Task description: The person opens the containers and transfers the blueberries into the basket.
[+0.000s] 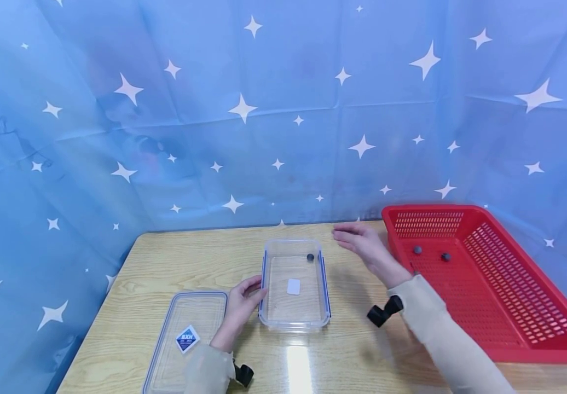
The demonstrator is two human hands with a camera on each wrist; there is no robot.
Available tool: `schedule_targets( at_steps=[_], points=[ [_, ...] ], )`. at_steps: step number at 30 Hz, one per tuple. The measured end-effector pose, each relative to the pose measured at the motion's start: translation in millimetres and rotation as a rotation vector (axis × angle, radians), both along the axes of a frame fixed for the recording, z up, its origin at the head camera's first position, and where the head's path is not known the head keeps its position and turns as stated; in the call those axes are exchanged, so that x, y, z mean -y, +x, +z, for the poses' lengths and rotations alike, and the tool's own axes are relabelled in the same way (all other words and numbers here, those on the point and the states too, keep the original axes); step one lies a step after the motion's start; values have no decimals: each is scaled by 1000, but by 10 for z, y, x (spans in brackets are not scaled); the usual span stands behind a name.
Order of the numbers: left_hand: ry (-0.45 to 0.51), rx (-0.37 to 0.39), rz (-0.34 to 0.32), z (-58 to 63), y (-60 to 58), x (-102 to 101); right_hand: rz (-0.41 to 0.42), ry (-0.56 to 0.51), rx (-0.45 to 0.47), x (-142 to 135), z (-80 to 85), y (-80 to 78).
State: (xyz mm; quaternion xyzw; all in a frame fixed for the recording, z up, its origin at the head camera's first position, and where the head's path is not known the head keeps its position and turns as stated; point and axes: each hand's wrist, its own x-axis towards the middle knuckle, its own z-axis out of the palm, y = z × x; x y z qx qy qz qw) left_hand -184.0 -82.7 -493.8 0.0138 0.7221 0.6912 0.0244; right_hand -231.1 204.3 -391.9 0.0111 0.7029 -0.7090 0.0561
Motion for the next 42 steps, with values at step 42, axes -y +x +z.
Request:
schedule_targets(
  at_steps=[42],
  points=[
    [3, -22, -6, -133, -39, 19, -56, 310, 248, 1057, -733, -119]
  ],
)
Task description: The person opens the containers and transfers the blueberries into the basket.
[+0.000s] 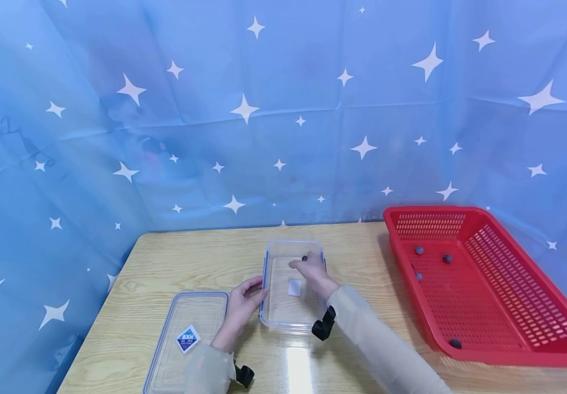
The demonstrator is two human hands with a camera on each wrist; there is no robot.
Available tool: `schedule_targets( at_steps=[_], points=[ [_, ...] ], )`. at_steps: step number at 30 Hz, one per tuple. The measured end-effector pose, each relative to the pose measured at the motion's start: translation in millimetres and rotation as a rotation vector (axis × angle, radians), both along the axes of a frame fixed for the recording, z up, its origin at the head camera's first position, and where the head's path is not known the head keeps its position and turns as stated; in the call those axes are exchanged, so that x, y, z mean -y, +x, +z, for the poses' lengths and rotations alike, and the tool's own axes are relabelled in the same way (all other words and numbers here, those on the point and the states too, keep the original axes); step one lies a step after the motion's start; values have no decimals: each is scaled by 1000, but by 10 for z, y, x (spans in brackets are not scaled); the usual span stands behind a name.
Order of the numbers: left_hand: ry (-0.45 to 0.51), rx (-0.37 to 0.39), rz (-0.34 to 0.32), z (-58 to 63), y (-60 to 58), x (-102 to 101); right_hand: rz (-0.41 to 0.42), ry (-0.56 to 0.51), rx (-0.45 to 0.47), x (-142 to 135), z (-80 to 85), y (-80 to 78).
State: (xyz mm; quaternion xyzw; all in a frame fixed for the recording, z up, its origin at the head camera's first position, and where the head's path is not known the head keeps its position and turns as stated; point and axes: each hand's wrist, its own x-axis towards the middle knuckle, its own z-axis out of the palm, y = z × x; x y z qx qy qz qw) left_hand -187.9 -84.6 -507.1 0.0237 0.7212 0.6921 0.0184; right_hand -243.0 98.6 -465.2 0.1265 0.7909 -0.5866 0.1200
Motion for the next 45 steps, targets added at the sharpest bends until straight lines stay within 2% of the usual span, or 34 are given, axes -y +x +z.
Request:
schedule_targets(
  at_steps=[6, 9, 13, 20, 24, 31, 39, 43, 45],
  points=[
    [-4, 6, 3, -18, -12, 2, 74, -69, -8, -32, -27, -57],
    [3, 12, 2, -42, -29, 6, 69, -128, -10, -55, -33, -97],
    [7, 13, 2, -50, -32, 6, 67, -155, 6, -66, 14, -122],
    [-3, -1, 11, -12, -6, 11, 175, 30, -1, 35, 110, -188],
    [-6, -11, 13, -14, -9, 6, 206, 58, 31, 122, 89, -249],
    [22, -2, -6, 9, -8, 3, 188, 61, 23, 240, -50, -345],
    [57, 10, -20, 122, 20, -1, 150, 84, -15, 341, -175, -397],
    [67, 6, -16, 26, -15, 3, 127, 77, 15, 357, -213, -425],
    [58, 5, -15, 39, -11, 4, 120, 82, 25, 367, -230, -433]
  ],
)
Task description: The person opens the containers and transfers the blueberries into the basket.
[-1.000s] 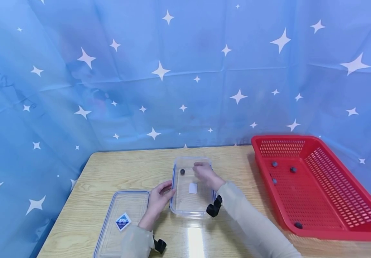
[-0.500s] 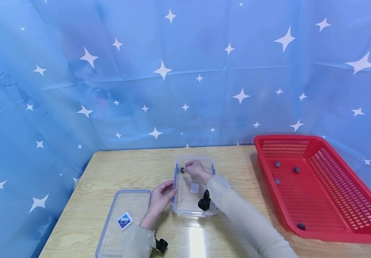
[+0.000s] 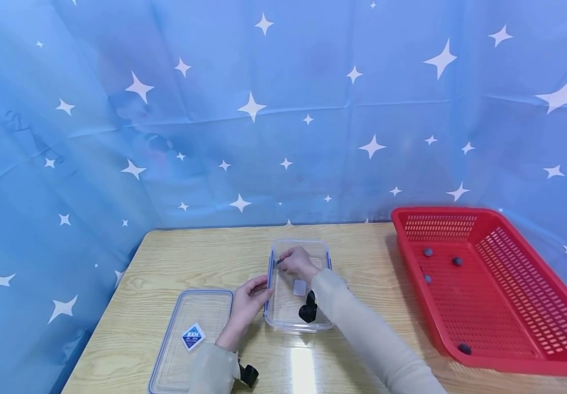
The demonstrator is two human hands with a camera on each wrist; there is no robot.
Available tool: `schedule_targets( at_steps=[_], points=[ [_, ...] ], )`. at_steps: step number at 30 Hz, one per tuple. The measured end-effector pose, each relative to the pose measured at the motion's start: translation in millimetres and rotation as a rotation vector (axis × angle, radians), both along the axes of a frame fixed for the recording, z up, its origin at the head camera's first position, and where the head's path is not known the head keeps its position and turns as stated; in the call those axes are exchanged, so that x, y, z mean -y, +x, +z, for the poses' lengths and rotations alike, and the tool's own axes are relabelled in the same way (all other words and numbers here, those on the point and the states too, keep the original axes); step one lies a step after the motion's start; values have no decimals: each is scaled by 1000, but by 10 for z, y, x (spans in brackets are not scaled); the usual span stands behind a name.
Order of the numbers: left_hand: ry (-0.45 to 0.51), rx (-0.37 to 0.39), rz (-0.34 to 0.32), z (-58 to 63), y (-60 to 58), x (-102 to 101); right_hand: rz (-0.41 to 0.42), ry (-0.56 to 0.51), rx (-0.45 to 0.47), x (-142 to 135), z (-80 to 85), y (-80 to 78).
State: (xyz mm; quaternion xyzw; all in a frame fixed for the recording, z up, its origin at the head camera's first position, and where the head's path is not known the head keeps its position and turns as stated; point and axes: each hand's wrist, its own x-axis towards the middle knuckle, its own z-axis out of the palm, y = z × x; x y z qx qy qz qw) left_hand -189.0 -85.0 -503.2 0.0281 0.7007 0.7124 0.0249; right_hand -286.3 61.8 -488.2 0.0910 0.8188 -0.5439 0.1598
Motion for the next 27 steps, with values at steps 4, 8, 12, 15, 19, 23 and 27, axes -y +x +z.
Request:
schedule_targets(
  at_steps=[4, 8, 12, 15, 19, 23, 27],
  points=[
    [-8, 4, -1, 101, 40, -12, 9, 27, -2, -3, -18, 3],
    [5, 8, 0, 220, 94, -34, 50, 9, -4, -36, 22, 16],
    [5, -3, 3, 245, 117, -35, 93, -55, -43, -100, 145, 24],
    [0, -10, 4, 246, 128, -29, 115, -105, -75, -161, 277, 30],
    [-12, -5, 7, 251, 135, -26, 139, -174, -83, -278, 458, 36],
    [-28, 0, 8, 234, 122, -28, 155, -196, -98, -444, 647, 61],
    [-35, -3, 5, 155, 85, -15, 159, -195, -132, -639, 852, 119]
  ],
)
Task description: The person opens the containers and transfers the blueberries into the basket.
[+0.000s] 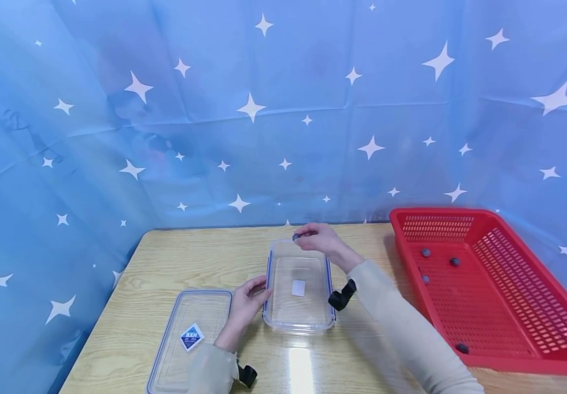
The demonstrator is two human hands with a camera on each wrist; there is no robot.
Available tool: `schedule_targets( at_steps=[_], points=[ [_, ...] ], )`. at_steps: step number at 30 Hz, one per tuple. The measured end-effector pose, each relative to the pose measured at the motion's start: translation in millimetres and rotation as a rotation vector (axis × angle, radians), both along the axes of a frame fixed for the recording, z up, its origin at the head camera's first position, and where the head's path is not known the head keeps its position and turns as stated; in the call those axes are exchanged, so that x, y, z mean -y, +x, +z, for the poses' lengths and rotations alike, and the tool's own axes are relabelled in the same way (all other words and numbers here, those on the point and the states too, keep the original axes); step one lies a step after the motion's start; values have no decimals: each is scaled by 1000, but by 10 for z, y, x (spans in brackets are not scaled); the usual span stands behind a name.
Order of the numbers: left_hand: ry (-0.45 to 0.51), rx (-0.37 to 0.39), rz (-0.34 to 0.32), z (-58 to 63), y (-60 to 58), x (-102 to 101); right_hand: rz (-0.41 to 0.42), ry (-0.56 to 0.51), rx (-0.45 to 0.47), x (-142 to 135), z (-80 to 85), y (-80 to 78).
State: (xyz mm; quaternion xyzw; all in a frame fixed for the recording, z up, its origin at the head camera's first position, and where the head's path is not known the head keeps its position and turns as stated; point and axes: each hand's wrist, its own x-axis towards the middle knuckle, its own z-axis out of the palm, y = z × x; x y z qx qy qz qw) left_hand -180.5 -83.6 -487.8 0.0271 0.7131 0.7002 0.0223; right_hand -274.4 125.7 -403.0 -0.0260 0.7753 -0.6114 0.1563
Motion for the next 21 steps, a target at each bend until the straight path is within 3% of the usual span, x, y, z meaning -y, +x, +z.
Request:
schedule_targets(
  at_steps=[5, 8, 17, 21],
  points=[
    [7, 8, 7, -183, -80, 18, 24, -23, -63, -315, 186, 99],
    [0, 4, 16, -227, -94, 16, 18, -26, -113, -533, 263, 158],
    [-15, -12, 9, -225, -86, 15, -93, 159, -190, -1270, 492, 426],
    [-6, 0, 8, -213, -78, 13, -143, 122, -166, -1645, 504, 557]
  ],
)
